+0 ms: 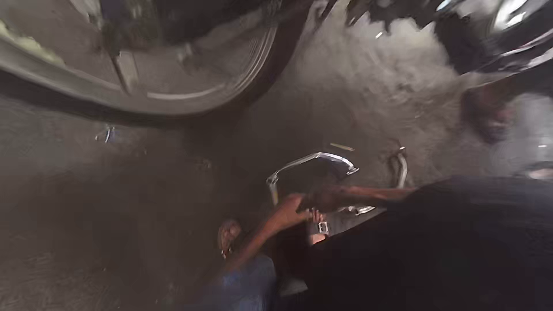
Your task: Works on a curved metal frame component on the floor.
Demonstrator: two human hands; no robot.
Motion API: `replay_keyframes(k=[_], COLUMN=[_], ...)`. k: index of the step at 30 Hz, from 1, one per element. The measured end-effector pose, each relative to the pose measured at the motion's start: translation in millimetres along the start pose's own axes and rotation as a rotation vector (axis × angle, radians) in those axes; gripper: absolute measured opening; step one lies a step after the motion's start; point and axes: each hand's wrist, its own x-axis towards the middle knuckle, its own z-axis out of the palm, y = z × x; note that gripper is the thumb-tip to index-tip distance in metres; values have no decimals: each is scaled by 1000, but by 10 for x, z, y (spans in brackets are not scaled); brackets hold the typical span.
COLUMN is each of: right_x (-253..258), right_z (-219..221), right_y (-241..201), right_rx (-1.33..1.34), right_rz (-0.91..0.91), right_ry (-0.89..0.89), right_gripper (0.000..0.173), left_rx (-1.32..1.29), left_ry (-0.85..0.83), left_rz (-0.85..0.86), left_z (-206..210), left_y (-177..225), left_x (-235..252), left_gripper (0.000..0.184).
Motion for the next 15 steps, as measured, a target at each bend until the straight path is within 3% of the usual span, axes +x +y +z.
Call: replay_keyframes(k=[1, 3, 5, 9, 13, 15], right_x=[198, 375, 583, 735, 889, 913], right_z=[133, 235, 464, 447, 604, 717], right_y=[145, 254, 382, 482, 651, 435], right_rx=[19, 100, 104, -15, -96, -56], right_rz=[-45, -37, -30, -43, -91, 70], right_ry=[70, 98, 174, 210, 234, 267], right_gripper=[24, 26, 24, 21, 20, 18], left_rx=[-60, -95, -116, -244, -528, -728], left_ry=[172, 504, 641, 522, 216, 150], left_rz=[-1, -186, -368, -332, -425, -424], left_z=[-46, -120, -132, -49, -75, -78], left_y=[-133, -353, -549, -708, -635, -666], left_x=[-130, -453, -721, -834, -556, -419], left_gripper=[43, 33, 32, 27, 33, 34])
